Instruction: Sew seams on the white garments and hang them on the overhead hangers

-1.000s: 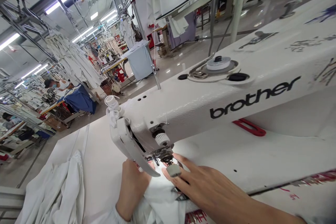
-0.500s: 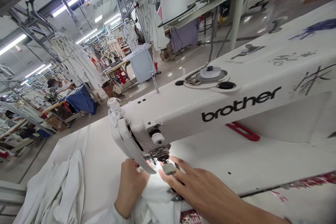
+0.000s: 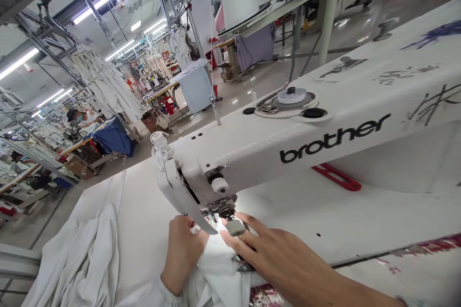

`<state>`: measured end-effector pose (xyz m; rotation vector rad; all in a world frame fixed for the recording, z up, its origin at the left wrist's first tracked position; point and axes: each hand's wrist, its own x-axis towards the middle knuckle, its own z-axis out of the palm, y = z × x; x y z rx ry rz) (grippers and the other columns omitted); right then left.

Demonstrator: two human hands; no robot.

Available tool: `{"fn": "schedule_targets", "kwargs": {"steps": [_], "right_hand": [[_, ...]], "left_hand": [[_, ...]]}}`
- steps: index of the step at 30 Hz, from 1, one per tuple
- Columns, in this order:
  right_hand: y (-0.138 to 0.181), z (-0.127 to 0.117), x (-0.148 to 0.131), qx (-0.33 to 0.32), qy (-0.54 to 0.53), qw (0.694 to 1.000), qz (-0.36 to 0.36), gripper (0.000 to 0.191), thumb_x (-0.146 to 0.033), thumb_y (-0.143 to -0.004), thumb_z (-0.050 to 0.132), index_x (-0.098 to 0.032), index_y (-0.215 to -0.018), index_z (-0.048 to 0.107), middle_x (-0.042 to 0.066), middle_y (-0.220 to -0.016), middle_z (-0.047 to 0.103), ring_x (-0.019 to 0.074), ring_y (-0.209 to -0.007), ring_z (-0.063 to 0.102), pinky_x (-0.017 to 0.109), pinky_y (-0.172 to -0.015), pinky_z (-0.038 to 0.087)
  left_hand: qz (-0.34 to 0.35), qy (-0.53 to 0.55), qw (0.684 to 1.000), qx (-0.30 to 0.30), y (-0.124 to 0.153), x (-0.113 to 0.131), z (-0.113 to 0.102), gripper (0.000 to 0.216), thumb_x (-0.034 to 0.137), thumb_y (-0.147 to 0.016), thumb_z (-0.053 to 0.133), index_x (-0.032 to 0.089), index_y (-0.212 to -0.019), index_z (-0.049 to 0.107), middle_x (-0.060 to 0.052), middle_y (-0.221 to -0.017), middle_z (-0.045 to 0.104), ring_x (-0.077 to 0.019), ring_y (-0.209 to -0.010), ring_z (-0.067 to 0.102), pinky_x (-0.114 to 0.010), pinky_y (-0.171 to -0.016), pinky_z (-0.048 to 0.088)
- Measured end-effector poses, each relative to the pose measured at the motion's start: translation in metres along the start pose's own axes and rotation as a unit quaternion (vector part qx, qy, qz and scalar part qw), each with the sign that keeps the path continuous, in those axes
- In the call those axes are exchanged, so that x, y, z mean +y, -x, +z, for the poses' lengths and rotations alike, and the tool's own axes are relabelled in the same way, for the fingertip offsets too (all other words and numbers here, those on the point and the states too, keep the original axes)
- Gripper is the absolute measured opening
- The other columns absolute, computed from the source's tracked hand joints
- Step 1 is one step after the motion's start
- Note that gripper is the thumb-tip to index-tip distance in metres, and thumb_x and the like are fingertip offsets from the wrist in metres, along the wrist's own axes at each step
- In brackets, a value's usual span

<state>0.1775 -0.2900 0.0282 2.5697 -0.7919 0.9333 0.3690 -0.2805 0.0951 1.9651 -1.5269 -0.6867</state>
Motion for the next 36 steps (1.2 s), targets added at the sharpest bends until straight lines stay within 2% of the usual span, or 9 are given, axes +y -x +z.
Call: {"fn": "schedule_targets", "kwargs": {"steps": [5,12,18,22,26,28,31,33,36], "right_hand": [[-0.001,0.002,0.0,-0.012,0.026,1.0,-0.008,0.068,0.007,-0.062,0.034,-0.016,-0.124,0.048,0.01,-0.127,0.055,0.0288,-0.113,0.053,0.03,-0.053,0.051],[-0.022,-0.015,0.002,0.05,0.006,0.999,0.01,0.061,0.005,-0.053,0.036,-0.017,-0.108,0.051,0.006,-0.112,0.064,0.0225,-0.094,0.064,0.024,-0.04,0.042],[-0.022,-0.013,0.002,0.055,0.012,0.998,0.015,0.064,0.006,-0.053,0.036,-0.016,-0.111,0.051,0.007,-0.115,0.062,0.0237,-0.097,0.063,0.027,-0.043,0.045],[-0.021,-0.009,0.002,0.047,0.0,0.999,0.017,0.062,0.007,-0.056,0.036,-0.015,-0.113,0.051,0.009,-0.116,0.06,0.025,-0.098,0.061,0.028,-0.046,0.045],[-0.021,-0.014,0.008,0.04,-0.049,0.998,-0.004,0.056,0.009,-0.062,0.037,-0.015,-0.111,0.052,0.007,-0.101,0.063,0.0255,-0.096,0.058,0.028,-0.049,0.044],[-0.02,-0.022,0.012,0.021,-0.108,0.993,-0.045,0.049,0.009,-0.067,0.038,-0.015,-0.107,0.052,0.004,-0.094,0.063,0.0219,-0.086,0.058,0.028,-0.052,0.044],[-0.018,-0.036,0.019,-0.043,-0.202,0.976,-0.065,0.045,0.01,-0.069,0.038,-0.018,-0.102,0.051,0.002,-0.098,0.062,0.0164,-0.082,0.055,0.026,-0.059,0.045],[-0.017,-0.043,0.02,-0.082,-0.234,0.968,-0.046,0.045,0.01,-0.066,0.038,-0.019,-0.099,0.05,0.001,-0.096,0.061,0.0156,-0.083,0.055,0.025,-0.061,0.045],[-0.018,-0.044,0.018,-0.098,-0.222,0.969,-0.035,0.054,0.005,-0.058,0.047,-0.017,-0.107,0.048,0.003,-0.095,0.058,0.0193,-0.082,0.054,0.028,-0.057,0.044]], "left_hand": [[0.013,0.0,1.0,0.011,0.0,-0.001,0.0,0.016,0.019,-0.066,0.054,0.018,-0.05,0.05,0.005,-0.047,0.046,-0.0097,-0.049,0.037,-0.021,-0.047,0.026],[0.034,-0.014,0.999,0.039,-0.001,-0.004,0.003,0.011,0.016,-0.064,0.055,0.018,-0.054,0.054,0.004,-0.053,0.055,-0.0119,-0.053,0.048,-0.021,-0.05,0.033],[0.061,-0.028,0.997,0.045,-0.001,0.002,0.002,0.011,0.015,-0.068,0.054,0.018,-0.057,0.058,0.003,-0.053,0.057,-0.0145,-0.059,0.056,-0.021,-0.052,0.038],[0.069,-0.039,0.996,0.05,0.002,0.01,0.002,0.014,0.018,-0.074,0.052,0.018,-0.065,0.063,0.001,-0.058,0.061,-0.0176,-0.069,0.062,-0.022,-0.06,0.045],[0.087,-0.066,0.993,0.044,0.014,0.009,-0.012,0.017,0.021,-0.078,0.051,0.017,-0.079,0.068,-0.005,-0.079,0.068,-0.0221,-0.084,0.064,-0.028,-0.069,0.05],[0.175,-0.126,0.977,0.002,0.026,0.006,-0.025,0.023,0.019,-0.082,0.046,0.018,-0.089,0.068,-0.009,-0.097,0.068,-0.0236,-0.096,0.061,-0.033,-0.079,0.05],[0.348,-0.232,0.903,-0.101,0.045,0.005,-0.043,0.04,0.006,-0.079,0.037,0.022,-0.108,0.059,-0.008,-0.114,0.064,-0.019,-0.107,0.058,-0.033,-0.088,0.047],[0.373,-0.287,0.871,-0.141,0.054,0.009,-0.05,0.052,-0.001,-0.071,0.037,0.022,-0.116,0.051,-0.006,-0.112,0.064,-0.017,-0.101,0.061,-0.032,-0.086,0.048],[0.351,-0.359,0.851,-0.151,0.056,0.017,-0.048,0.06,-0.001,-0.07,0.039,0.02,-0.126,0.041,-0.005,-0.1,0.064,-0.0198,-0.089,0.062,-0.038,-0.083,0.048]]}}
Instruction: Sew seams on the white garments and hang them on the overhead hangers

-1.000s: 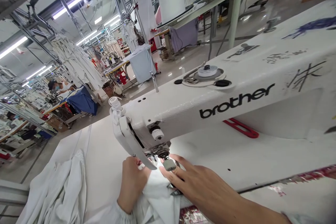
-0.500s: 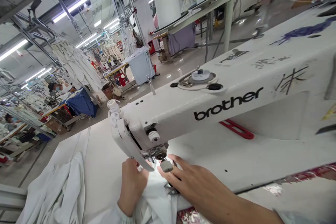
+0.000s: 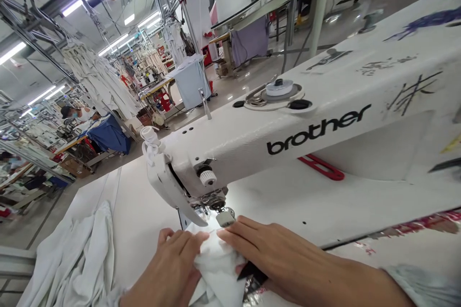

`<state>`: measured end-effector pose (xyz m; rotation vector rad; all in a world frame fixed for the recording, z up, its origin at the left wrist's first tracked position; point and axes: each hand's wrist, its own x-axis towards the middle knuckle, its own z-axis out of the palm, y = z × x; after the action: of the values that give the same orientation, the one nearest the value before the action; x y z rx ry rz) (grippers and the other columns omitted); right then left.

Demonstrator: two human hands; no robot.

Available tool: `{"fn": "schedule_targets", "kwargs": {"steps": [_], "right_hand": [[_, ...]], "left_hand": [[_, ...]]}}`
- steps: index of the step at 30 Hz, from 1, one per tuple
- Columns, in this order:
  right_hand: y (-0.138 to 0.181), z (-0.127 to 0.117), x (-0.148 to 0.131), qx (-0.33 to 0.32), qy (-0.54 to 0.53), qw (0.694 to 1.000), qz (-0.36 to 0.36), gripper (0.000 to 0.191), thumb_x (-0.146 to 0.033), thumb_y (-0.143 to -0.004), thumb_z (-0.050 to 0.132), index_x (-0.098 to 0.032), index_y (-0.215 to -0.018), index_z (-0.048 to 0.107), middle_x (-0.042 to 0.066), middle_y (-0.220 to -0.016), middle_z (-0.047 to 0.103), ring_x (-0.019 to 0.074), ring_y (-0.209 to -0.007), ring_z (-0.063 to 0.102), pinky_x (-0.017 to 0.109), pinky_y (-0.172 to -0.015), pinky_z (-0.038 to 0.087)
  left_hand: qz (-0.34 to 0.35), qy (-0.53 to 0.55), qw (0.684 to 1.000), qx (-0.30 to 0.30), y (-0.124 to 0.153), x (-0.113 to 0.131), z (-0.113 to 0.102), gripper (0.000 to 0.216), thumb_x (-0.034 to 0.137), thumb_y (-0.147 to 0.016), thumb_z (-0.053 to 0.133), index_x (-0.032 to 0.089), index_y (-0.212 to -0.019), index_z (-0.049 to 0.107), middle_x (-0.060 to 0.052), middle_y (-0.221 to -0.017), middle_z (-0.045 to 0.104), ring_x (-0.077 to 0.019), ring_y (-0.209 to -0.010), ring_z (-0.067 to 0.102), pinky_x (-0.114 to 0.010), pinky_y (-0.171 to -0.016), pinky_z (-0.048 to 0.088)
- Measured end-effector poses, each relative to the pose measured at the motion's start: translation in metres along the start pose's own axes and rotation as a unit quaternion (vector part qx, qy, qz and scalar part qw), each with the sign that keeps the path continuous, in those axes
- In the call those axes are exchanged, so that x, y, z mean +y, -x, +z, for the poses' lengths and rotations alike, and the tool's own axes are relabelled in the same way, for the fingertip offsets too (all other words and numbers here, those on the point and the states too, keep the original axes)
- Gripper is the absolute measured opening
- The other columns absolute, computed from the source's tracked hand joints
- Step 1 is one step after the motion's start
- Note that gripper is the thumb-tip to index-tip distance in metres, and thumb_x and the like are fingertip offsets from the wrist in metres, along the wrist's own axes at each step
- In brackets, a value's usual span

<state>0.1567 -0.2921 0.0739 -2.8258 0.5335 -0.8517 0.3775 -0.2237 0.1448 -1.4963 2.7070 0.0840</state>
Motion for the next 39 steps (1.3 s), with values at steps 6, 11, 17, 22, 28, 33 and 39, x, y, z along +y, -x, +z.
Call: {"fn": "schedule_targets", "kwargs": {"steps": [6,11,17,22,28,33,39], "right_hand": [[-0.004,0.014,-0.003,0.024,0.068,0.997,0.012,0.056,0.005,-0.051,0.041,-0.015,-0.102,0.049,0.005,-0.088,0.055,0.021,-0.074,0.052,0.028,-0.046,0.035],[-0.003,0.018,-0.004,0.064,0.096,0.993,0.001,0.063,0.006,-0.049,0.037,-0.011,-0.108,0.048,0.007,-0.093,0.057,0.0231,-0.082,0.053,0.03,-0.049,0.039],[-0.004,0.026,-0.004,0.083,0.13,0.988,0.001,0.049,0.006,-0.057,0.038,-0.012,-0.101,0.05,0.006,-0.086,0.058,0.0214,-0.076,0.054,0.028,-0.043,0.033],[-0.009,0.028,-0.001,0.086,0.146,0.985,0.012,0.043,0.005,-0.061,0.04,-0.013,-0.099,0.049,0.005,-0.081,0.057,0.0231,-0.079,0.055,0.027,-0.044,0.031],[-0.016,0.028,0.005,0.097,0.145,0.985,0.017,0.037,0.005,-0.064,0.038,-0.015,-0.093,0.049,0.007,-0.083,0.056,0.0215,-0.077,0.054,0.026,-0.045,0.026],[-0.018,0.029,0.008,0.073,0.088,0.993,0.038,0.05,0.007,-0.055,0.036,-0.015,-0.099,0.05,0.007,-0.087,0.056,0.0211,-0.08,0.052,0.027,-0.043,0.019],[-0.02,0.024,0.007,0.062,0.085,0.993,0.048,0.047,0.007,-0.058,0.037,-0.015,-0.096,0.05,0.006,-0.086,0.056,0.0193,-0.075,0.051,0.026,-0.043,0.02]], "left_hand": [[0.013,-0.092,0.991,0.093,-0.011,0.001,0.03,0.048,-0.002,-0.079,0.037,0.014,-0.122,0.048,-0.009,-0.1,0.063,-0.0215,-0.08,0.057,-0.034,-0.066,0.051],[0.036,-0.089,0.982,0.159,-0.006,-0.001,0.042,0.038,0.001,-0.085,0.037,0.01,-0.119,0.052,-0.01,-0.119,0.063,-0.0183,-0.079,0.055,-0.031,-0.07,0.053],[0.02,-0.088,0.982,0.165,-0.007,-0.001,0.039,0.035,0.004,-0.087,0.036,0.012,-0.115,0.057,-0.007,-0.117,0.065,-0.0184,-0.079,0.056,-0.032,-0.066,0.053],[-0.007,-0.09,0.983,0.163,-0.01,-0.005,0.039,0.038,0.004,-0.088,0.034,0.013,-0.115,0.058,-0.008,-0.111,0.067,-0.0199,-0.084,0.059,-0.034,-0.068,0.053],[-0.049,-0.067,0.987,0.136,-0.016,-0.009,0.036,0.026,0.009,-0.089,0.04,0.017,-0.099,0.063,-0.008,-0.109,0.066,-0.023,-0.091,0.059,-0.038,-0.072,0.054],[-0.067,-0.055,0.984,0.156,-0.02,-0.011,0.035,0.024,0.009,-0.088,0.042,0.018,-0.089,0.064,-0.007,-0.108,0.067,-0.0244,-0.095,0.058,-0.041,-0.076,0.054],[-0.053,-0.028,0.981,0.185,-0.024,-0.009,0.031,0.028,0.011,-0.091,0.04,0.018,-0.102,0.064,-0.006,-0.102,0.068,-0.0222,-0.088,0.058,-0.038,-0.074,0.054]]}}
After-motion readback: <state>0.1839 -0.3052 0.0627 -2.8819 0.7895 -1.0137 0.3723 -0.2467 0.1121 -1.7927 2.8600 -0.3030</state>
